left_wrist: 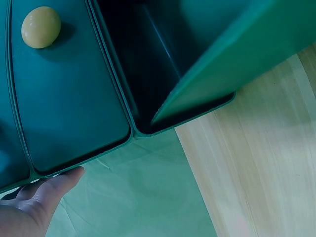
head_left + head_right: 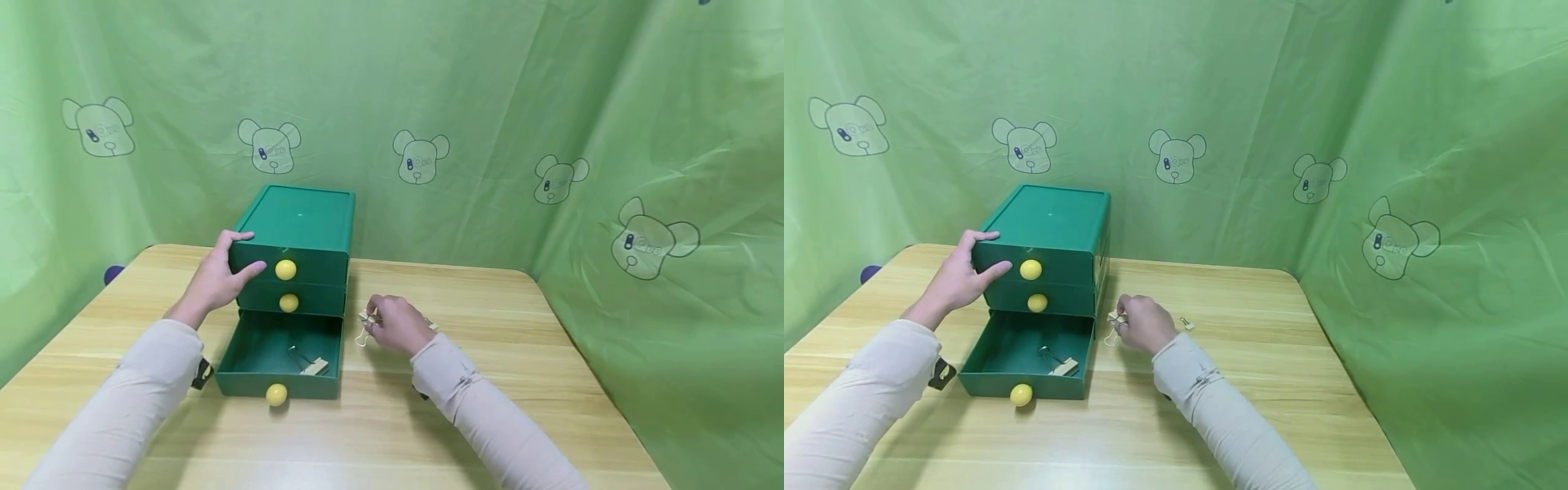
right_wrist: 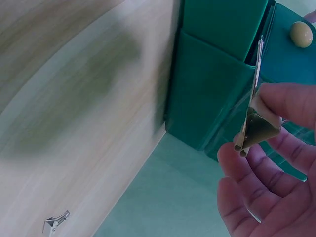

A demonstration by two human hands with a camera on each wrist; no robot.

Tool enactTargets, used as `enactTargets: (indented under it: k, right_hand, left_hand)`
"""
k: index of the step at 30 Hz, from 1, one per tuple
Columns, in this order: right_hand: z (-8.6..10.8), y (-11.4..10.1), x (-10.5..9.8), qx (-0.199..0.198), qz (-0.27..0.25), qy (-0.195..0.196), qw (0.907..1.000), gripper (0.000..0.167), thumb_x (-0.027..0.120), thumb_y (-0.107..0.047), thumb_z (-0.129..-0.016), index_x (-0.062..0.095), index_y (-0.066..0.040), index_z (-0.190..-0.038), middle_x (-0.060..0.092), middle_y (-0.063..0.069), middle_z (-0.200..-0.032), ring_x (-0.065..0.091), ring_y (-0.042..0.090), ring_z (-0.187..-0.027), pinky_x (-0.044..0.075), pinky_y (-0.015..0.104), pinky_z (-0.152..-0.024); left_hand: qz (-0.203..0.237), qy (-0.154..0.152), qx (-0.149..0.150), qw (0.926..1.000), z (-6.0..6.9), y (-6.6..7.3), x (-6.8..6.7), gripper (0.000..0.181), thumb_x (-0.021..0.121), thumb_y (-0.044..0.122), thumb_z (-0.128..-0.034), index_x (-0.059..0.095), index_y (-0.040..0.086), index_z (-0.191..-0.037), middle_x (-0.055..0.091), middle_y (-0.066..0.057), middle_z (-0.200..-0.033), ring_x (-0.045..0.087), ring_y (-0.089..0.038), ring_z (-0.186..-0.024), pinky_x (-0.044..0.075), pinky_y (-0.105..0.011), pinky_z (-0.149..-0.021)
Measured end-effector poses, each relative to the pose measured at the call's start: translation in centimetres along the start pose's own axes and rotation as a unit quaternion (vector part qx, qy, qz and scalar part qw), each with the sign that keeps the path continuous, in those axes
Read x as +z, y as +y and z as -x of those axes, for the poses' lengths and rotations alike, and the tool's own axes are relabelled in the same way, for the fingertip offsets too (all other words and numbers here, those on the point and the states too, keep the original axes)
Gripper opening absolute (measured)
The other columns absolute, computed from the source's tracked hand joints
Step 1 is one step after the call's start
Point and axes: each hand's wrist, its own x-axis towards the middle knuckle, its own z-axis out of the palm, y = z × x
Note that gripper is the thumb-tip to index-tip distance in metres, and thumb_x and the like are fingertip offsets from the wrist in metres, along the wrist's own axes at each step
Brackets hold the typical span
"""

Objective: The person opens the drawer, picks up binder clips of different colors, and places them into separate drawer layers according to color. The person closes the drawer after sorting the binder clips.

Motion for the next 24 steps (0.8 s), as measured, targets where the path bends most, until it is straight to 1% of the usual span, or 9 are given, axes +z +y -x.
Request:
enactTargets:
  k: [9, 14, 19, 24]
  right_hand:
    - [-0.1, -1.0, 0.1, -0.018, -0.01, 0.0, 0.9998, 0.018, 0.074, -0.013, -0.084, 0.063, -0.005, -0.096, 0.06, 0.002, -0.08, 0.055, 0.013, -0.069, 0.05, 0.025, -0.062]
    - [-0.1, -1.3, 0.4, -0.019, -0.004, 0.001, 0.9998, 0.018, 0.074, -0.013, -0.084, 0.063, -0.005, -0.096, 0.061, 0.003, -0.082, 0.056, 0.013, -0.07, 0.05, 0.026, -0.064]
    - [-0.2, -1.6, 0.6, -0.021, 0.0, -0.002, 0.9998, 0.018, 0.074, -0.015, -0.085, 0.063, -0.006, -0.096, 0.06, 0.002, -0.081, 0.056, 0.013, -0.07, 0.05, 0.026, -0.063]
    - [-0.4, -2.0, 0.6, -0.021, -0.005, -0.007, 0.9997, 0.018, 0.072, -0.015, -0.086, 0.064, -0.006, -0.098, 0.062, 0.003, -0.083, 0.057, 0.014, -0.072, 0.051, 0.027, -0.065]
  left_hand:
    - [-0.002, 0.001, 0.002, 1.0, 0.1, 0.0, 0.1, 0.067, 0.06, 0.032, -0.0973, 0.024, 0.011, -0.149, 0.036, -0.033, -0.139, 0.046, -0.049, -0.116, 0.04, -0.062, -0.097]
    - [-0.002, 0.001, 0.002, 1.0, 0.1, -0.1, 0.1, 0.067, 0.06, 0.032, -0.0972, 0.024, 0.01, -0.149, 0.036, -0.033, -0.139, 0.046, -0.049, -0.115, 0.04, -0.062, -0.097]
    - [-0.002, -0.001, 0.0, 1.0, 0.1, -0.1, 0.1, 0.067, 0.06, 0.032, -0.0972, 0.024, 0.01, -0.149, 0.036, -0.033, -0.139, 0.046, -0.049, -0.116, 0.04, -0.062, -0.097]
    - [0.0, 0.001, 0.0, 1.0, 0.1, 0.0, 0.0, 0.067, 0.059, 0.033, -0.0971, 0.024, 0.011, -0.149, 0.034, -0.033, -0.14, 0.045, -0.05, -0.116, 0.039, -0.063, -0.097]
